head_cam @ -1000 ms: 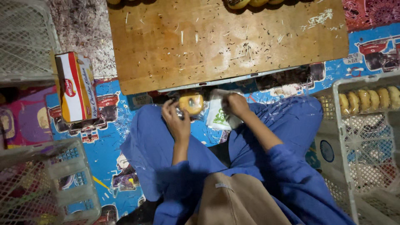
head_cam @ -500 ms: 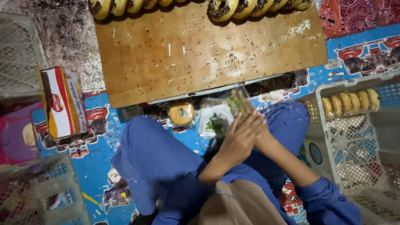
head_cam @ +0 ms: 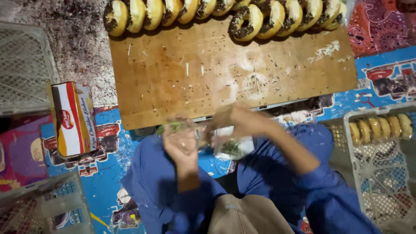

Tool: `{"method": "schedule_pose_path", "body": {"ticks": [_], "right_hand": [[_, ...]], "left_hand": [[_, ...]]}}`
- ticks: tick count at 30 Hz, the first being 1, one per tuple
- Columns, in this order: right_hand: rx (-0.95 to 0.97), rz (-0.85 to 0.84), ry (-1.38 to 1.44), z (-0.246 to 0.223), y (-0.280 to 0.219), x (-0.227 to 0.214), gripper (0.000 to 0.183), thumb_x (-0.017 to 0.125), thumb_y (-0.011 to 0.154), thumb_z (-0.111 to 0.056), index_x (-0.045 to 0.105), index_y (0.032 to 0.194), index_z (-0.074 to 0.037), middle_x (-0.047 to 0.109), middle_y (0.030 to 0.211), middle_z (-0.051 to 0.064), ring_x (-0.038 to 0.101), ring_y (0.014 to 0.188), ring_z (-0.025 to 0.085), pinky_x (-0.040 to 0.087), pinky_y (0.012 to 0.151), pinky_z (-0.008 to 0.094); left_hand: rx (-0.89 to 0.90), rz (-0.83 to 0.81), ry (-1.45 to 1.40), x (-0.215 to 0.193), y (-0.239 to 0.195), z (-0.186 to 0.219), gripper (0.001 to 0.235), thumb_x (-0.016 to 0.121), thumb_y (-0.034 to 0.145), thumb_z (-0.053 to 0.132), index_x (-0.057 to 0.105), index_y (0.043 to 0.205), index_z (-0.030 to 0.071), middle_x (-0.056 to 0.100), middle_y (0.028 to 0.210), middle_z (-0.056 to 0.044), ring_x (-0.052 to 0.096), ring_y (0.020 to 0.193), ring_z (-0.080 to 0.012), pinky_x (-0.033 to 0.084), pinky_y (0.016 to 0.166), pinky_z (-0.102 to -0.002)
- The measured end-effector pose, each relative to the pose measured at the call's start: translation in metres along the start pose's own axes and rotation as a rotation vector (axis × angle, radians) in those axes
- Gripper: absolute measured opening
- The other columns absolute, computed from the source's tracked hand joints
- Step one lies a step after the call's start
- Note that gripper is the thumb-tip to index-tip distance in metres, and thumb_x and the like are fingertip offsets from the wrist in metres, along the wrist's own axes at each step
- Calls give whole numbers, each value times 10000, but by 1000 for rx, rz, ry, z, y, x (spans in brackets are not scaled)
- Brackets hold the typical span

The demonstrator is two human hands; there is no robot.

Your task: The person sits on the floor and repeatedly picks up doughnuts, places them into small plastic bags, and sets the packaged items into a nearby crate. The doughnuts are taken from a wooden board and a plastic crate.

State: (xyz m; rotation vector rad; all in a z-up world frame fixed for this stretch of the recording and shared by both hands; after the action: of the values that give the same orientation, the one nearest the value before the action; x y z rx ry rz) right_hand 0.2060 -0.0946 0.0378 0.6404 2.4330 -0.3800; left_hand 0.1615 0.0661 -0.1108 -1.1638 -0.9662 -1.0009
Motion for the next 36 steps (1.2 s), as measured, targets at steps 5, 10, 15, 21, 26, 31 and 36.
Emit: {"method": "schedule_pose_path", "body": {"ticks": [5,10,15,21,26,31,36], "right_hand": [[382,606,-904,154,14,-199,1252,958,577,-535,454,1621,-64,332,1632,287,269,1487,472,250,1210,606],[329,784,-988,217,-3,-221,862,871,749,-677,710,1407,-145,328,1621,264,139,1551,504,130,1274,641],[275,805,-586,114,-10,-120,781,962,608,-634,752,1148,-110,416,1535,199,233,1526,428,164,1273,623],[283,1004,-210,-52,-101,16,761,910,563,-538,753,1182,-125,507,1117,110,452,1135,321,372,1025,496],[438,1056,-473,-102,-105,30,770,919,567,-519,724,1210,-144,514,1094,142,462,1089,354,339,924,514],[242,944,-346,-112,-96,26,898,896,643,-468,629,1405,-77,517,1181,162,479,1088,337,374,973,498],[191,983,-301,-105,-103,31,870,913,612,-451,637,1374,-135,551,1115,134,500,1040,331,425,908,458]], "left_hand": [[127,96,-27,-2,-17,49,342,606,1060,329,651,1280,71,634,1315,-190,560,1306,-353,422,1162,-519],[78,152,-134,26,-23,36,497,694,942,446,646,1297,101,608,1369,-220,460,1424,-432,329,1212,-601],[44,85,-359,44,-14,26,732,750,839,548,582,1389,95,463,1549,-267,363,1489,-469,271,1229,-625],[11,-225,-498,68,-18,-3,851,666,918,669,451,1508,95,278,1620,-283,229,1524,-445,196,1229,-649],[-7,-276,-414,87,-65,-60,836,561,922,719,419,1568,208,252,1679,-260,176,1562,-475,182,1264,-642],[73,-207,-86,101,-82,-55,717,555,957,559,350,1593,299,300,1624,-231,216,1542,-474,195,1229,-664],[-23,-298,66,119,-103,-72,799,607,909,286,290,1628,148,338,1645,-191,260,1574,-398,229,1299,-543]]}}
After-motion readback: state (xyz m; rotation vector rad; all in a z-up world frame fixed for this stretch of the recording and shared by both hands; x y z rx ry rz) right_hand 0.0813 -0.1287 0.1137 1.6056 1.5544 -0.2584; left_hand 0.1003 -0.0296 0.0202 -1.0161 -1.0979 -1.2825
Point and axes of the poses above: each hand's wrist, its own y-axis towards the middle knuckle, its own x-axis out of the palm, z = x × y, the point moved 10 cm from there along y, towards the middle knuckle
